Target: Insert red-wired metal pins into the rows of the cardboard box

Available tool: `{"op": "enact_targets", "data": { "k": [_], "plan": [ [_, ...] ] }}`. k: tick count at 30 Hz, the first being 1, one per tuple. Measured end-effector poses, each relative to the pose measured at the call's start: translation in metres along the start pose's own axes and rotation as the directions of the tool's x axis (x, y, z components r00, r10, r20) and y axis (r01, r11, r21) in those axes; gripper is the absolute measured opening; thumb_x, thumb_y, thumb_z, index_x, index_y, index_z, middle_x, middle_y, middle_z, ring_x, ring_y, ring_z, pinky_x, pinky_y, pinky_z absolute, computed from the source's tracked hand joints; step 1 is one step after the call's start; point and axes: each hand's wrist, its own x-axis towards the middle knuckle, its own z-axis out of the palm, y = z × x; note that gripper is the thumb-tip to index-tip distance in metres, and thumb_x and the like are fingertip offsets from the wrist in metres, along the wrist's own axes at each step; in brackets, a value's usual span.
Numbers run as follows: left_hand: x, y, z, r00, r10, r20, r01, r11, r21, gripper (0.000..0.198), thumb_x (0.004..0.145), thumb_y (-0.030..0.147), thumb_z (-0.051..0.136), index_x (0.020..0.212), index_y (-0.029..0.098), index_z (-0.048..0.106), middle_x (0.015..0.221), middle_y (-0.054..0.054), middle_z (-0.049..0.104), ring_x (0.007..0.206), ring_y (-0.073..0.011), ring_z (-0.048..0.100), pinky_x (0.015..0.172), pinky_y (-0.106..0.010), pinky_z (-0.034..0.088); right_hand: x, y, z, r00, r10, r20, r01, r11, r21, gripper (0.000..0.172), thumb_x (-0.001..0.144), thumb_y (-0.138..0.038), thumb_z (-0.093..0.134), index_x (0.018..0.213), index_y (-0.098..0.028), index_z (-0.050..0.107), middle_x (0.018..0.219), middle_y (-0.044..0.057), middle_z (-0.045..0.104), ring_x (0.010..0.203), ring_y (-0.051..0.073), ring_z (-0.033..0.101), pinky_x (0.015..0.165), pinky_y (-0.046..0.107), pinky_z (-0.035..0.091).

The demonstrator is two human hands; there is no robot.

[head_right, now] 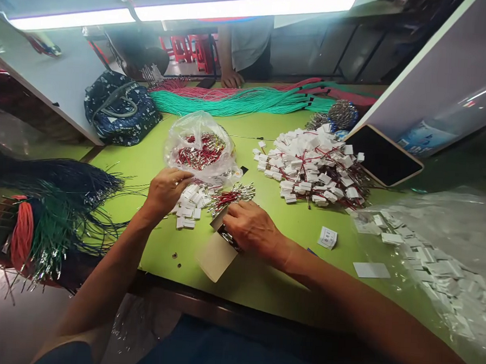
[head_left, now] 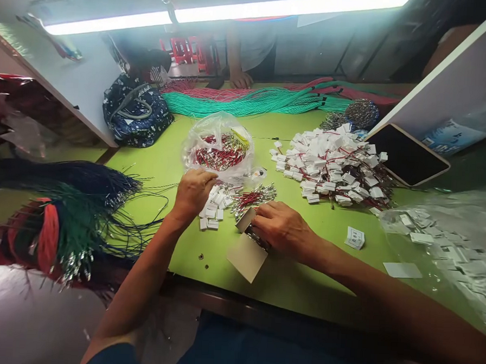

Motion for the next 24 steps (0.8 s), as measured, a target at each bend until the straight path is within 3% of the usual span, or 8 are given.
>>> {"op": "enact_targets", "data": {
  "k": [4,7,13,18,24],
  "plan": [
    [0.026,-0.006,0.019,0.999,-0.033,0.042,0.030,0.998,0.052,0.021,0.084,0.022,0.053,0.091,0.017,0.072,0.094,-0.009,0.070,0.091,-0.0229,0.058,0.087,-0.036,0.042,0.002,-0.009,0.013,0.993,0.006,-0.116,-0.018,0.995,-0.100,0.021,0.085,-0.017,0.054,0.064,-0.016,0.059,0.067,0.005,0.057,0.065,0.017,0.043,0.062,0.031,0.028],
    [0.046,-0.011,0.023,0.986,-0.126,0.111,0.119,0.990,0.070,0.025,0.085,0.021,0.049,0.094,0.015,0.072,0.097,-0.010,0.070,0.093,-0.0227,0.059,0.088,-0.034,0.042,0.003,-0.015,0.016,0.982,0.008,-0.190,-0.037,0.988,-0.149,0.021,0.083,-0.014,0.056,0.062,-0.016,0.059,0.064,0.005,0.056,0.065,0.018,0.042,0.062,0.031,0.028],
    [0.079,-0.022,0.020,0.910,-0.317,0.267,0.290,0.947,0.136,0.031,0.083,0.022,0.046,0.101,0.023,0.072,0.098,-0.005,0.071,0.092,-0.0202,0.060,0.079,-0.027,0.043,0.004,-0.024,0.015,0.967,-0.077,-0.244,0.038,0.986,-0.161,0.032,0.083,-0.002,0.045,0.057,-0.017,0.056,0.059,0.004,0.052,0.062,0.017,0.040,0.067,0.030,0.032],
    [0.088,-0.022,0.029,0.865,-0.311,0.394,0.275,0.950,0.145,0.022,0.075,0.030,0.058,0.083,0.018,0.075,0.078,-0.008,0.070,0.078,-0.0203,0.061,0.070,-0.027,0.042,0.001,-0.021,0.015,0.980,-0.088,-0.181,0.067,0.990,-0.121,0.029,0.084,-0.003,0.044,0.063,-0.017,0.058,0.063,0.003,0.055,0.064,0.017,0.043,0.068,0.030,0.033],
    [0.085,-0.015,0.033,0.850,-0.337,0.405,0.300,0.942,0.154,0.020,0.072,0.025,0.059,0.081,0.018,0.075,0.078,-0.008,0.071,0.079,-0.0204,0.061,0.071,-0.027,0.043,0.001,-0.018,0.013,0.982,-0.088,-0.169,0.072,0.993,-0.095,0.029,0.085,-0.005,0.043,0.064,-0.017,0.057,0.063,0.004,0.057,0.064,0.018,0.047,0.065,0.030,0.033]
  ]
}}
